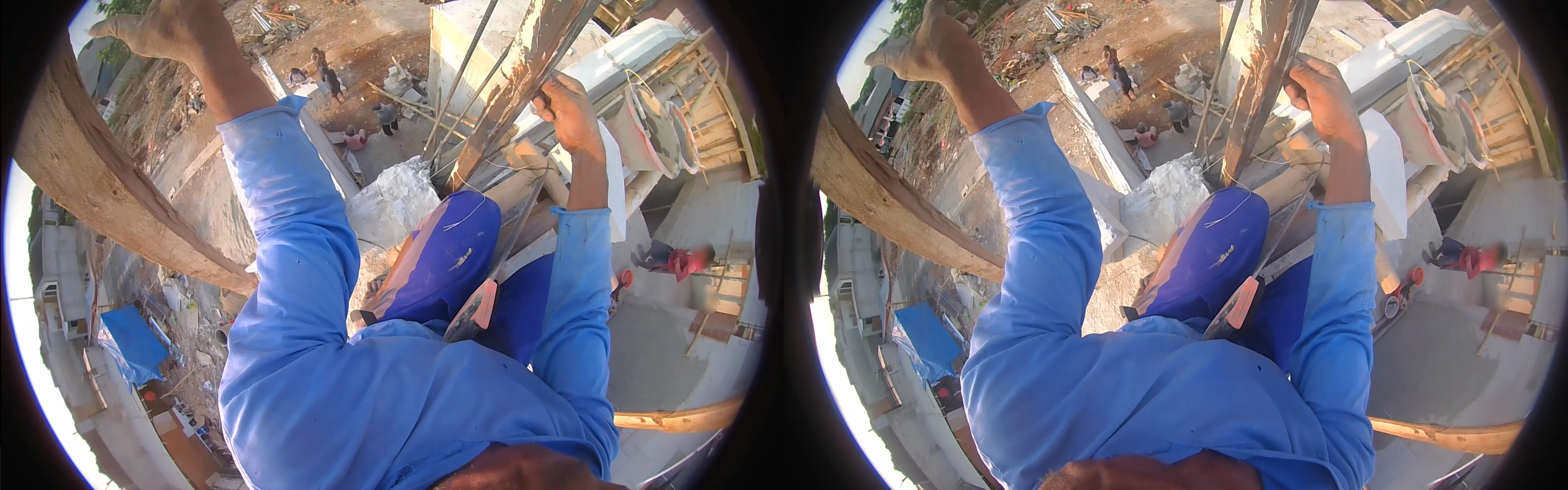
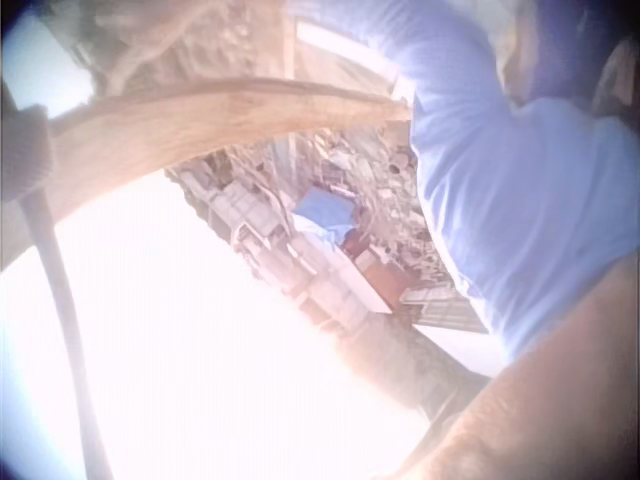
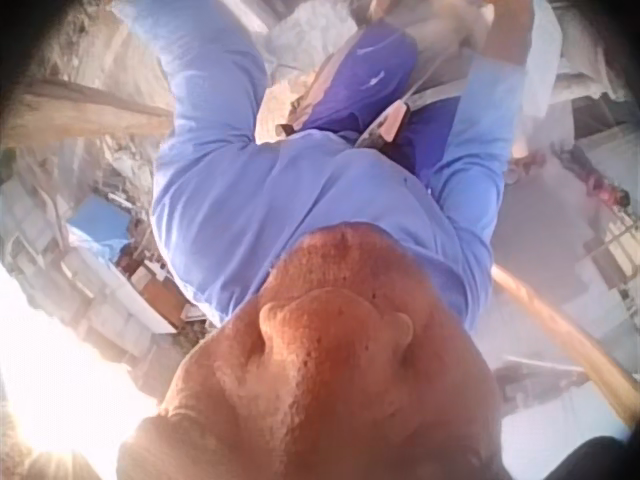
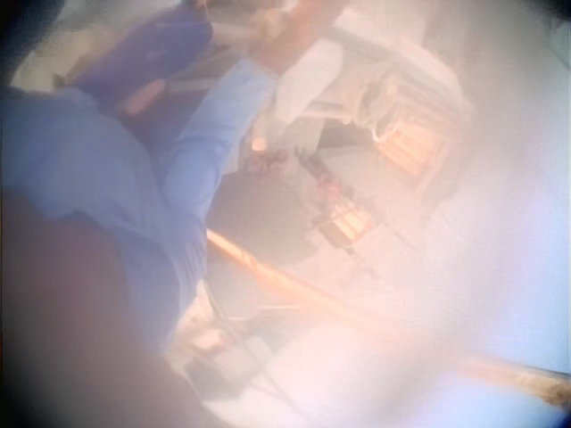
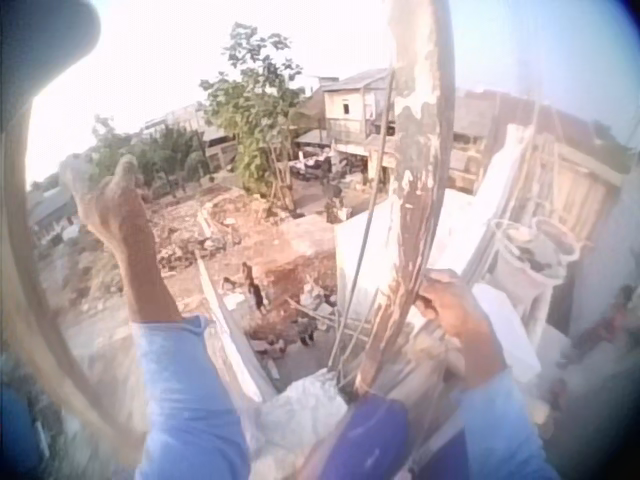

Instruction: The person saws a wooden beam, secures a wire around a wooden template and rebar structure by hand, and then walks along a elevated beam at a construction site.

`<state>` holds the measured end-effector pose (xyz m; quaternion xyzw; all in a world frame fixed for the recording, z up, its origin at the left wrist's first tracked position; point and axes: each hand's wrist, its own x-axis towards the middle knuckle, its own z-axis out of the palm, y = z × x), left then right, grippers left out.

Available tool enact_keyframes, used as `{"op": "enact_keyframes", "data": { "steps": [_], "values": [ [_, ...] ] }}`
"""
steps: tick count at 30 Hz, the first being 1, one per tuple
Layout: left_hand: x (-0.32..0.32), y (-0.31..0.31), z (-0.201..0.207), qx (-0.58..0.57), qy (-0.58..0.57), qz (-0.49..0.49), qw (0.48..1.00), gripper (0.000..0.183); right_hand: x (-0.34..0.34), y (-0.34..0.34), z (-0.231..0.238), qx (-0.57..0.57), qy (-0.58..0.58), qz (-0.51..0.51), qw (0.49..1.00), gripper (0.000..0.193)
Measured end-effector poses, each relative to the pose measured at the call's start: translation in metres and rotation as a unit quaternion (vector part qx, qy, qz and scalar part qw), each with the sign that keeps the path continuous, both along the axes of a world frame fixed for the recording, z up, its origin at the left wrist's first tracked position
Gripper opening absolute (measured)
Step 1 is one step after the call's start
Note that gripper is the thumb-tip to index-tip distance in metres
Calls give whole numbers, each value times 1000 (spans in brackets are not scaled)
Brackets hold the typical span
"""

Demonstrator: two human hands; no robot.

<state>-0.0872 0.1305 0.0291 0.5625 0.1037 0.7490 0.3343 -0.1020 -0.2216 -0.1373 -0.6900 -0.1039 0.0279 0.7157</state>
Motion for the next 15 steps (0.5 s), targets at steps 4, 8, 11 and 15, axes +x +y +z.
{"op": "enact_keyframes", "data": {
  "steps": [4,8,11,15],
  "values": [
    [-23,23,7,118,-14,-200,973,87,0,-8,-2,18,13,-18,1000,18],
    [-9,45,7,82,26,-42,995,88,-2,-4,1,43,16,-3,999,17],
    [2,45,8,67,-29,14,997,89,-3,-5,1,48,18,9,999,16],
    [-3,40,7,53,83,31,995,75,-1,-10,-2,55,4,31,998,15]
  ]
}}
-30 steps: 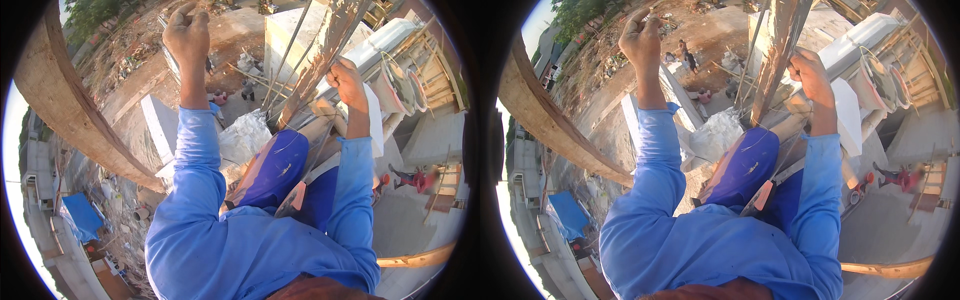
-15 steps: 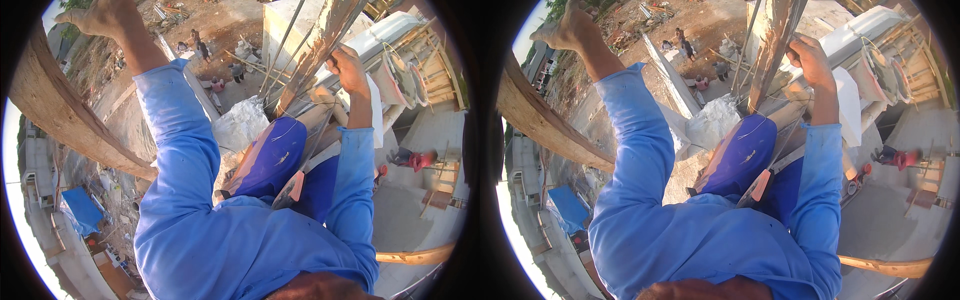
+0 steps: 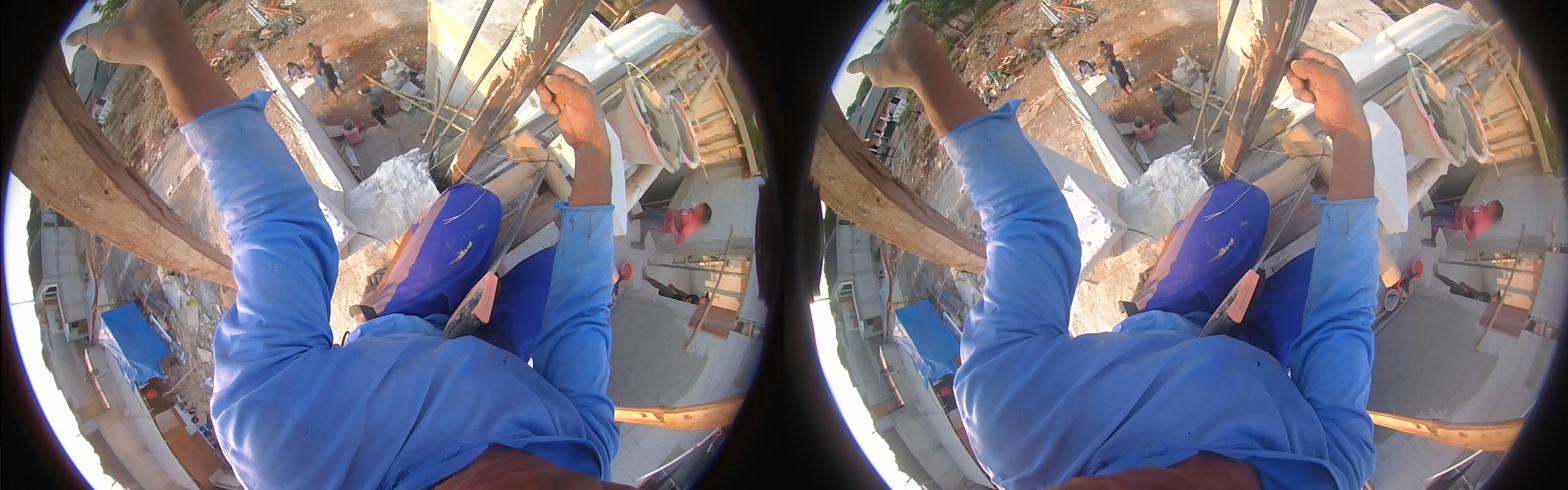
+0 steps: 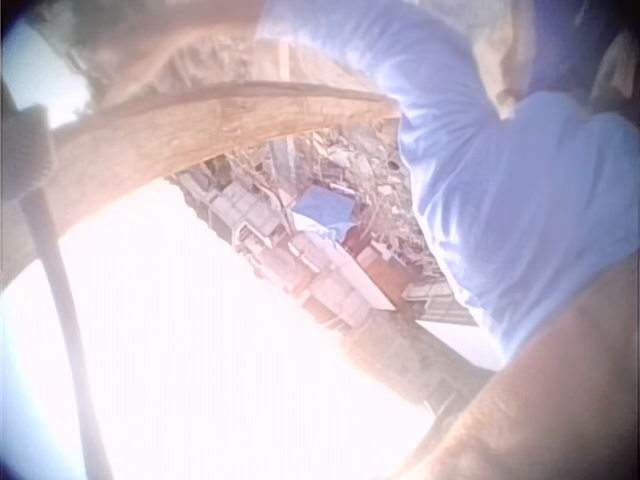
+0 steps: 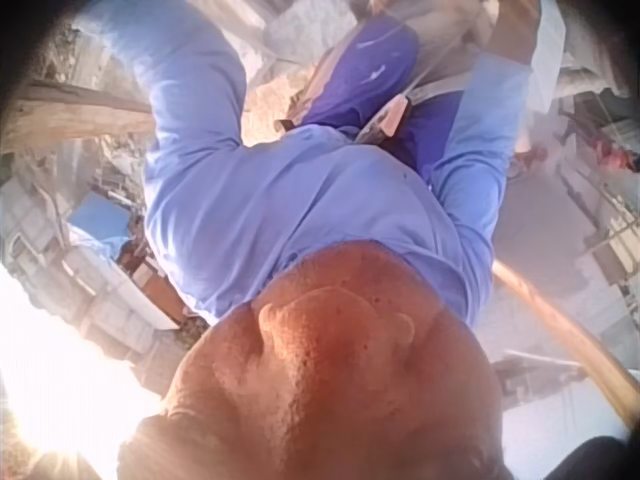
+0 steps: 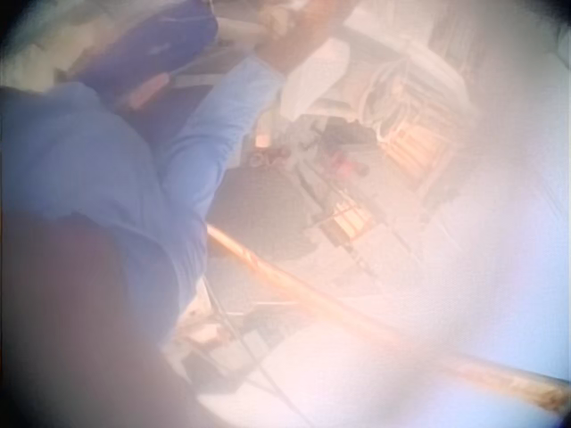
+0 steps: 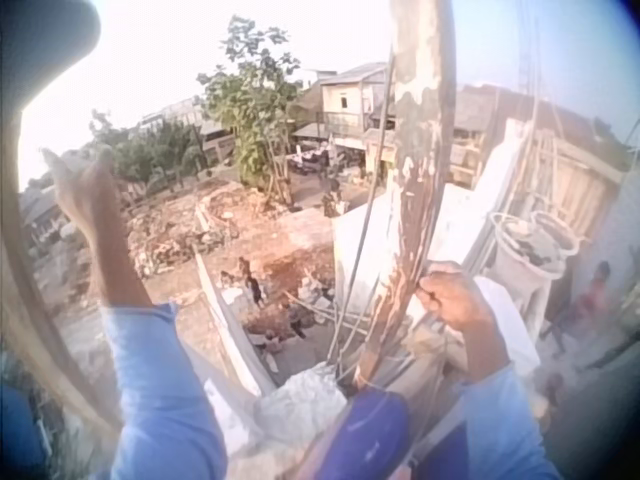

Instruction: The person saws a wooden beam, secures a wire around a wooden template and rebar structure by hand, and then walks along a elevated beam at a construction site.

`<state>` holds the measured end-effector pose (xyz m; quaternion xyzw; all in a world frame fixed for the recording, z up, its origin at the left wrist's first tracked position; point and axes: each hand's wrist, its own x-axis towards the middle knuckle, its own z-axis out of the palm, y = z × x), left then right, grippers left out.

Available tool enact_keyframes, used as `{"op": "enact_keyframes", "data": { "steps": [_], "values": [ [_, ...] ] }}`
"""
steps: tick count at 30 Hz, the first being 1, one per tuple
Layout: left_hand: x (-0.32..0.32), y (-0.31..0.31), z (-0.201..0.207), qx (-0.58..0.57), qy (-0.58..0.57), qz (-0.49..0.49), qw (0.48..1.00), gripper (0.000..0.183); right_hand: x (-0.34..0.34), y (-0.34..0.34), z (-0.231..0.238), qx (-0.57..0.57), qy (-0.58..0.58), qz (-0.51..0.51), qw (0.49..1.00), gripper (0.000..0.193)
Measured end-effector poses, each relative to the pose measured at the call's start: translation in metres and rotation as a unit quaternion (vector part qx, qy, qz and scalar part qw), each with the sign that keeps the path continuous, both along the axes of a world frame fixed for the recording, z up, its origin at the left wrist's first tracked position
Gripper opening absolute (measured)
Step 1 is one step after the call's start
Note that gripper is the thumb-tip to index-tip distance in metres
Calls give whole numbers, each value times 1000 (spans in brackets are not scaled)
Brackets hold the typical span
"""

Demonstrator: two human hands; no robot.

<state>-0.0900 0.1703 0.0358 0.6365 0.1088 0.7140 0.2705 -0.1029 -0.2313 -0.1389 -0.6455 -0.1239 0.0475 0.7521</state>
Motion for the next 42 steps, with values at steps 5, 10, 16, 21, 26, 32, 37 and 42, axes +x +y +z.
{"op": "enact_keyframes", "data": {
  "steps": [5,10,16,21,26,32,37,42],
  "values": [
    [6,-36,-43,-84,31,-301,949,34,-1,5,5,-46,-32,32,998,19],
    [-26,-165,-161,-3,349,-492,798,29,-13,1,13,-156,-73,-11,985,37],
    [-50,-222,-212,-45,332,-507,794,61,-4,2,17,-203,-86,-17,975,35],
    [-44,-221,-214,19,301,-495,815,60,-2,-1,18,-291,-124,-73,946,31],
    [-33,-211,-182,8,286,-584,760,62,-15,10,47,-349,-102,-84,928,26],
    [-14,-213,-168,-110,338,-736,576,36,-13,15,53,-320,-79,-77,941,20],
    [-13,-219,-156,-77,374,-725,574,37,-8,-3,40,-257,-42,-46,964,18],
    [-14,-221,-162,-106,343,-742,567,40,-22,4,38,-226,-41,-99,968,18]
  ]
}}
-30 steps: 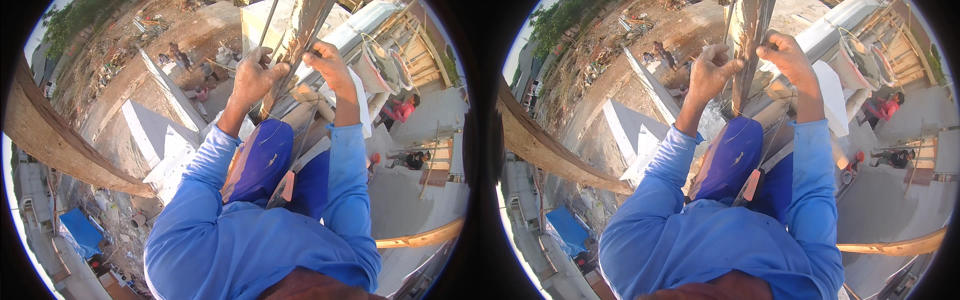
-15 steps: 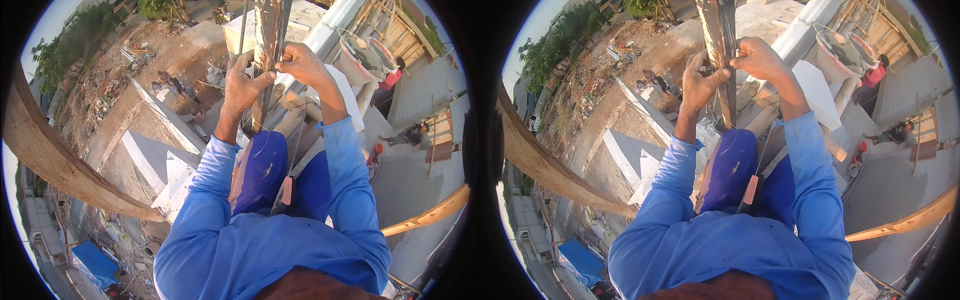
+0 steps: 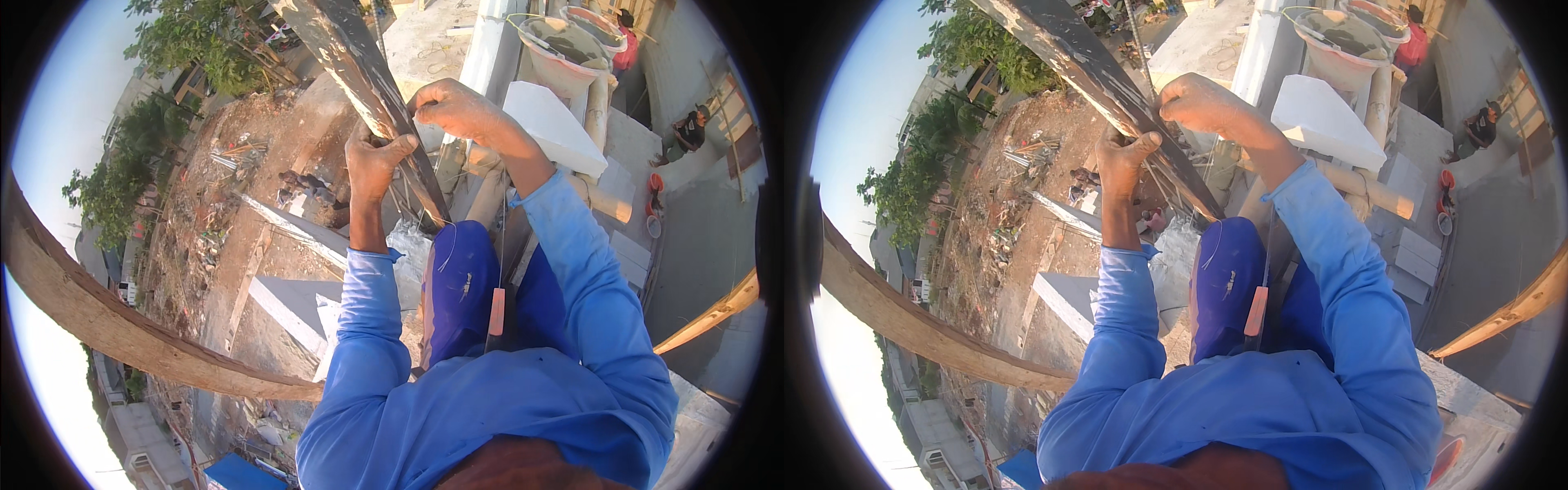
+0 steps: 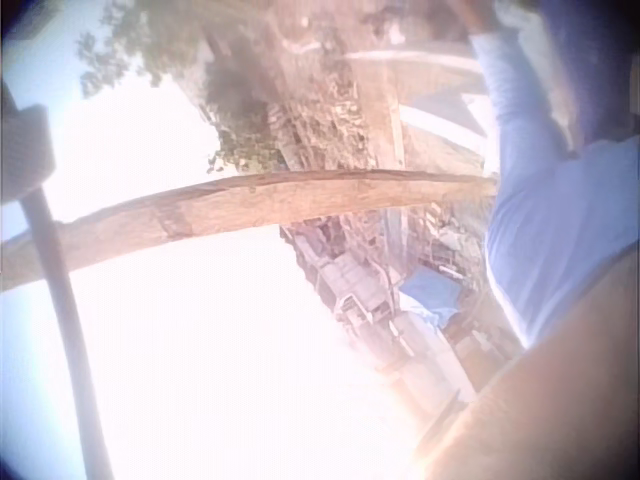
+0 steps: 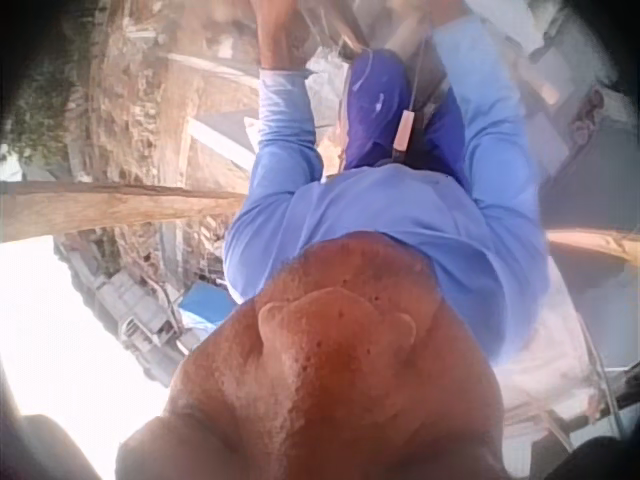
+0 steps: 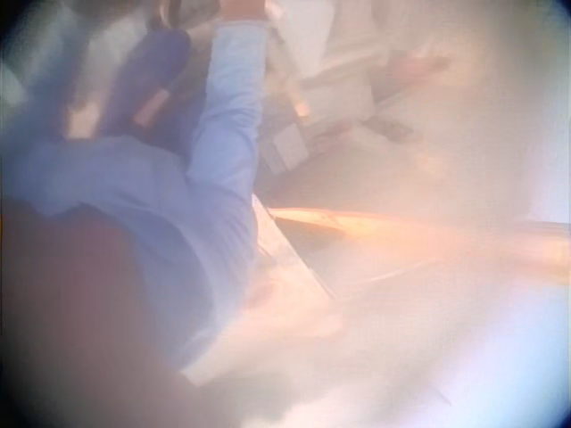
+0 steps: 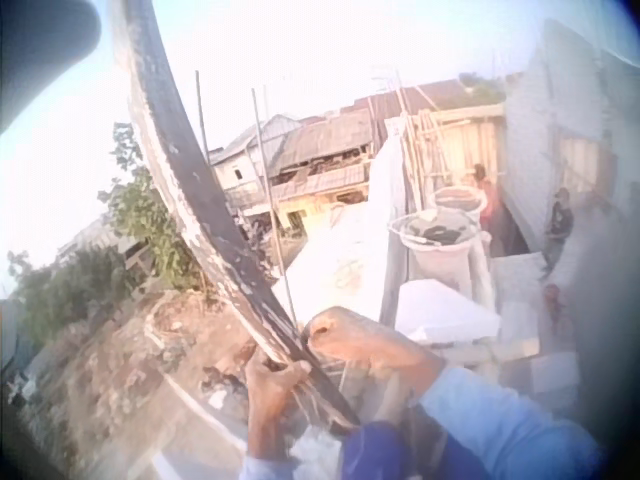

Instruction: The person saws a wooden beam, secures a wire around a wooden template and rebar structure by hand, and then walks along a elevated beam at a construction site.

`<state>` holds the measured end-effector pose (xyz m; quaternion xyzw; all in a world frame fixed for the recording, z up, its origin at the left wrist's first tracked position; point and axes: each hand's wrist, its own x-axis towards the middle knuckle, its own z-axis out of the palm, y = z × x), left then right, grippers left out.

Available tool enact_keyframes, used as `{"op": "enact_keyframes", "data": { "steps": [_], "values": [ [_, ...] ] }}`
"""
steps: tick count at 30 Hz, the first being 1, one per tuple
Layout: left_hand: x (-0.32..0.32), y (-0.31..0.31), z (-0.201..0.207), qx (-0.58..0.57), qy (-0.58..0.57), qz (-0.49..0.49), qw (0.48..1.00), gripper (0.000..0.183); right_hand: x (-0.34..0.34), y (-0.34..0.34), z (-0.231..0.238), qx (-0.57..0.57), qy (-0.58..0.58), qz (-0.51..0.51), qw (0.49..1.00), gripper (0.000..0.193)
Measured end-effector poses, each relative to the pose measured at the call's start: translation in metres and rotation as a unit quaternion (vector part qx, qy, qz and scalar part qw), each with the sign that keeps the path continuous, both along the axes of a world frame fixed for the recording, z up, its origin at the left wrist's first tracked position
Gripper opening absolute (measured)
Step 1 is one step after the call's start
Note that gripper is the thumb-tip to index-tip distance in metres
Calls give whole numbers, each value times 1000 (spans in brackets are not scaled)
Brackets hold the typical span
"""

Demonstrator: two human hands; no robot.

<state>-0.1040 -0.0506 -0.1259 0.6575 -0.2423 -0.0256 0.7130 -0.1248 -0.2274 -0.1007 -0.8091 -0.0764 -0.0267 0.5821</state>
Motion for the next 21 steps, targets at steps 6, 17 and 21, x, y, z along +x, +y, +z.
{"op": "enact_keyframes", "data": {
  "steps": [6,17,21],
  "values": [
    [4,-2,-6,-8,-41,8,999,48,-1,5,-13,52,-23,-41,998,16],
    [-4,-3,-2,-17,-40,29,999,54,6,9,-27,-2,-161,-45,986,16],
    [-37,-12,-9,47,-50,107,992,55,-7,-5,-25,35,-88,-9,995,23]
  ]
}}
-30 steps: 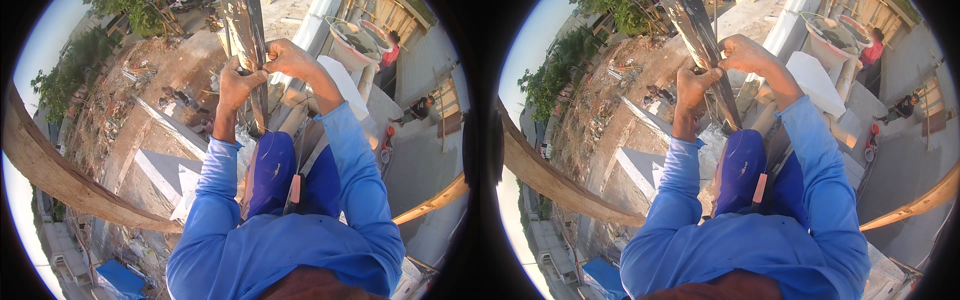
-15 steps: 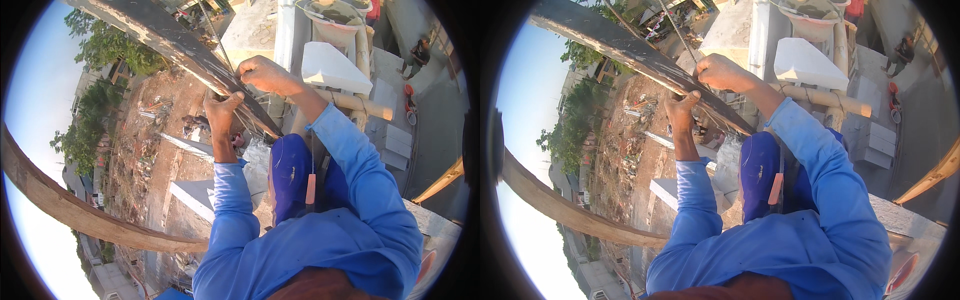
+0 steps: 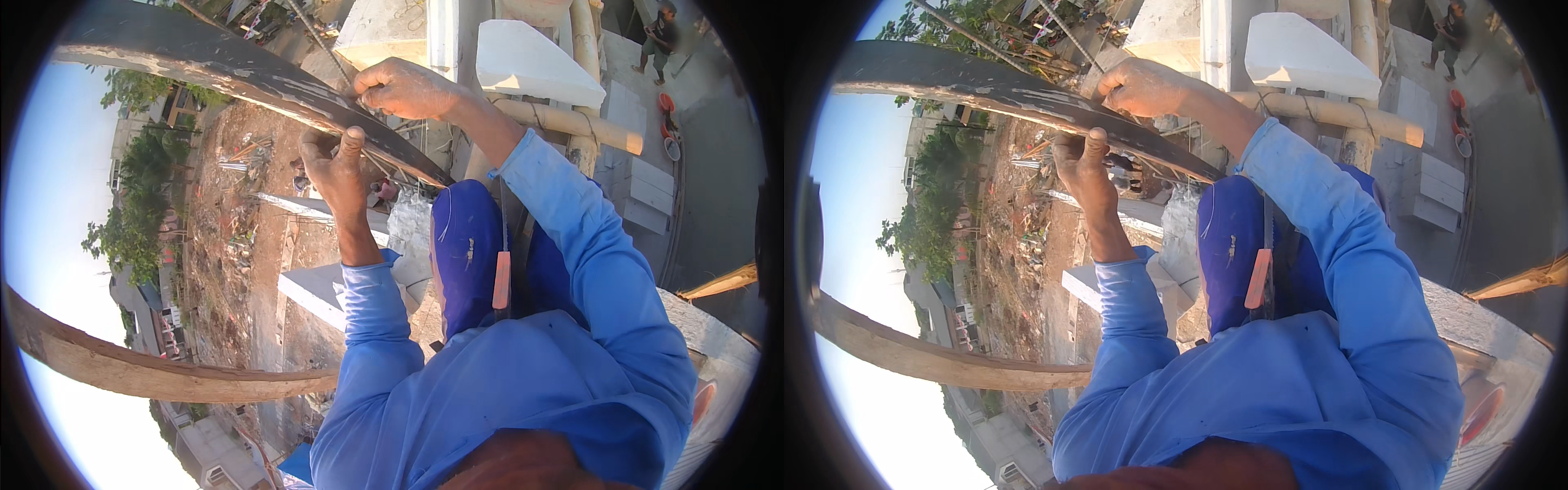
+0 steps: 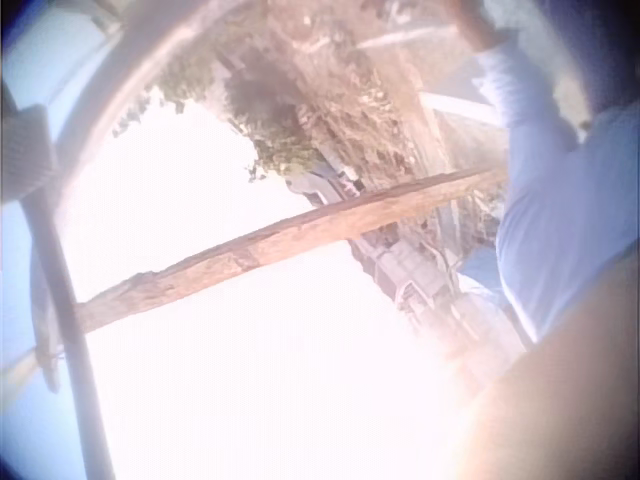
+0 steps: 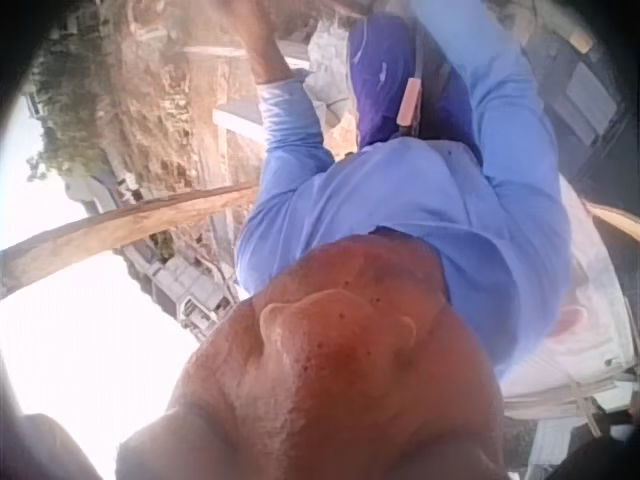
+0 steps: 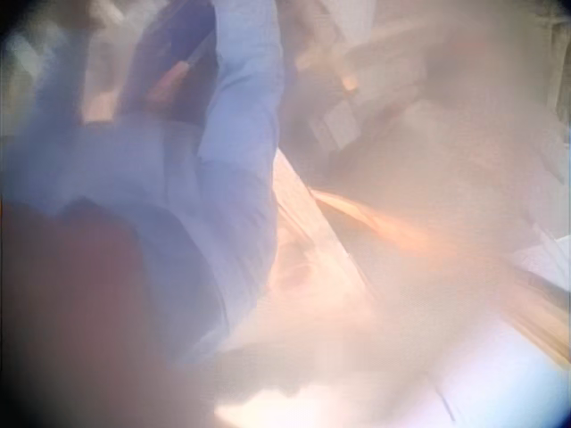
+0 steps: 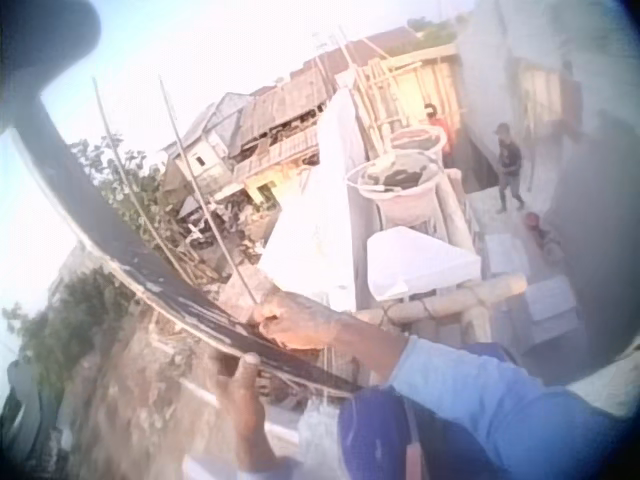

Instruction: The person saws a wooden beam, secures a wire around a wooden template and rebar structure by hand, and then walks along a elevated beam at a construction site.

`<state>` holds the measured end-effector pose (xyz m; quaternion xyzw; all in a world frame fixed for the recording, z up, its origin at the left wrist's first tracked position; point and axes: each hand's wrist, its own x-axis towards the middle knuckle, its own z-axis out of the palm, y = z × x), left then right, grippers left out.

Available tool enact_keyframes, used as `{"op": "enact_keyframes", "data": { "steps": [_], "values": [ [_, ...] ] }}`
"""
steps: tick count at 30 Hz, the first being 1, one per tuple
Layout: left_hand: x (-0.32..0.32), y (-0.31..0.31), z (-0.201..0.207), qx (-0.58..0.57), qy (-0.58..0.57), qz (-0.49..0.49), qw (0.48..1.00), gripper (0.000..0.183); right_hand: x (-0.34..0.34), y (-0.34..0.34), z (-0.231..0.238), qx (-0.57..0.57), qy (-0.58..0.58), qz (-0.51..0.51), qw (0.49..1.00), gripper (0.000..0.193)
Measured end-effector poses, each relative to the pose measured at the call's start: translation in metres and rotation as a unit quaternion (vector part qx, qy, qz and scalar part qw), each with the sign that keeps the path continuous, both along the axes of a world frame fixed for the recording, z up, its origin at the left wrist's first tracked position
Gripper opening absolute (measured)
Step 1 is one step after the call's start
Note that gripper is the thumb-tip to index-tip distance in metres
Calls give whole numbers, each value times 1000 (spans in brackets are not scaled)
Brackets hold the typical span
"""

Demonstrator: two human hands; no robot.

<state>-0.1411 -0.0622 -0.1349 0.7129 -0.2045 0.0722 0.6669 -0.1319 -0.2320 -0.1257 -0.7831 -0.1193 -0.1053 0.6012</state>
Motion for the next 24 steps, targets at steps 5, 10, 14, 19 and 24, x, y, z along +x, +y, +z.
{"op": "enact_keyframes", "data": {
  "steps": [5,10,14,19,24],
  "values": [
    [-126,10,-70,322,51,-45,944,51,4,-5,-13,-85,-4,25,996,29],
    [-176,-16,-69,476,214,-201,829,47,-8,-25,8,-90,-63,71,991,34],
    [-149,-10,-69,491,283,-302,767,27,-9,-19,14,-108,-61,66,990,35],
    [-135,22,-51,547,162,-314,759,33,7,-8,7,-79,-2,104,991,37],
    [-127,73,12,537,40,-306,785,35,15,-39,9,-61,70,103,990,38]
  ]
}}
